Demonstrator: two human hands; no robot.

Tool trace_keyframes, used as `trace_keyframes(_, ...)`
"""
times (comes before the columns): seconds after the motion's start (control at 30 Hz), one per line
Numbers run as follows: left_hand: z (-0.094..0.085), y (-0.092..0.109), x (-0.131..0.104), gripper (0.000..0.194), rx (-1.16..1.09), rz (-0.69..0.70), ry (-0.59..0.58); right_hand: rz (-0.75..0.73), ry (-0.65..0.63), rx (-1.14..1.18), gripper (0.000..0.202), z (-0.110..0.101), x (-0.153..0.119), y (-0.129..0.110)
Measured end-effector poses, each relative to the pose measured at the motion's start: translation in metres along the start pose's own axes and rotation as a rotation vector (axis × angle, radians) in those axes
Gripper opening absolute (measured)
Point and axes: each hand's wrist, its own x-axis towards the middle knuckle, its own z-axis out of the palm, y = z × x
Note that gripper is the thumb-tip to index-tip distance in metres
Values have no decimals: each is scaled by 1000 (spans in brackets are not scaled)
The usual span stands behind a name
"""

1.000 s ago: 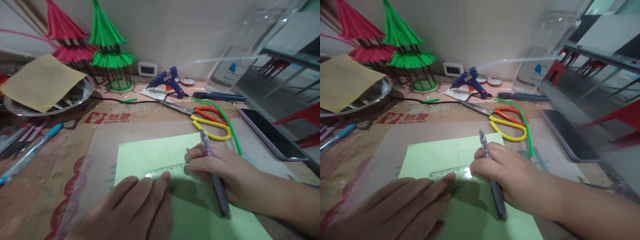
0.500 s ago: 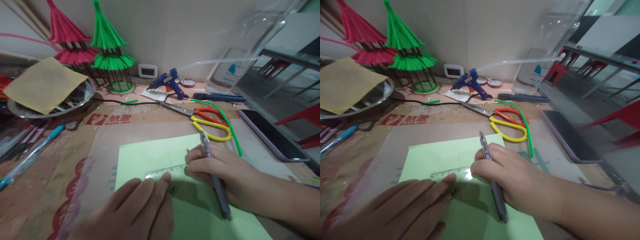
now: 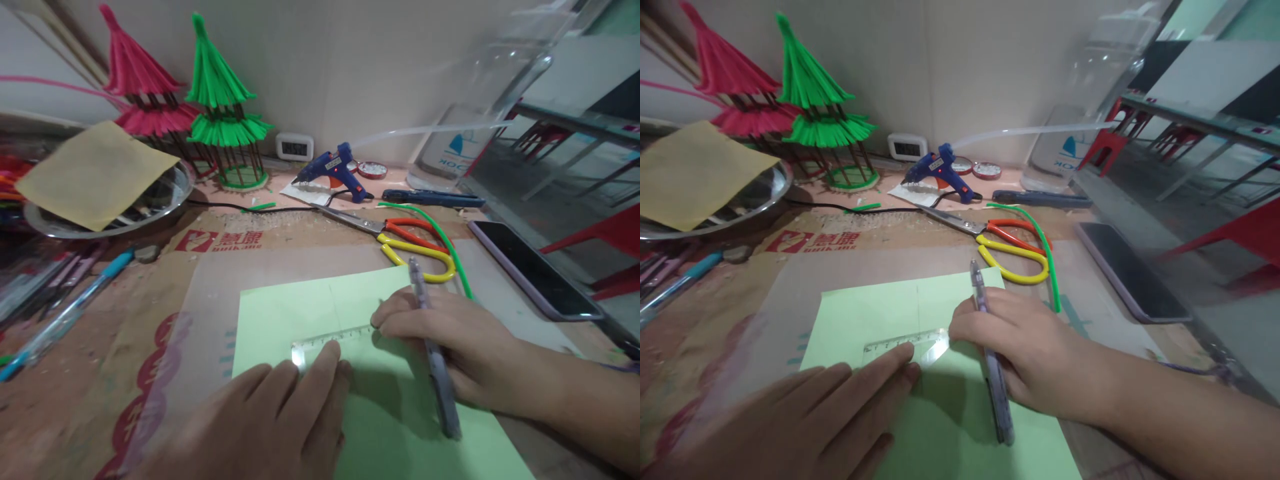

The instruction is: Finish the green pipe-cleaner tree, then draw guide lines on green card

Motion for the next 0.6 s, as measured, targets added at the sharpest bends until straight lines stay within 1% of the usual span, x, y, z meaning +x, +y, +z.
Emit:
trace_keyframes(0.07, -1, 0, 3, 33, -13, 33, 2, -19, 66, 16, 40, -1, -1, 0)
trace_keyframes(0.13, -1, -2, 5, 33, -4, 62, 21, -18, 95, 10, 37, -1, -1, -1)
trace_keyframes(0.23, -1, -7, 8, 31, 53, 124, 79, 23, 65, -24, 27, -2, 1, -3)
trace_keyframes(0.3, -2, -8, 9, 31, 72, 189, 99, 21, 46, -48, 24, -2, 2, -4)
trace_keyframes(0.33, -3, -7, 9, 32, 63, 196, 101, 13, 34, -57, 23, -3, 2, -5)
trace_keyframes(0.4, -6, -4, 9, 37, 33, 117, 66, 9, -3, -74, 17, -4, 1, -5)
trace_keyframes(0.47, -7, 0, 7, 42, 22, 68, 46, 46, -39, -85, 7, -8, 2, -6)
trace_keyframes(0.5, -7, 2, 6, 43, 24, 69, 42, 71, -48, -74, 8, -11, 4, -7)
trace_keyframes(0.57, -7, 3, 5, 45, 29, 102, 3, 132, -67, 16, 27, -18, 12, -11)
trace_keyframes(0.6, -6, 3, 4, 45, 29, 130, -21, 155, -74, 102, 38, -22, 18, -13)
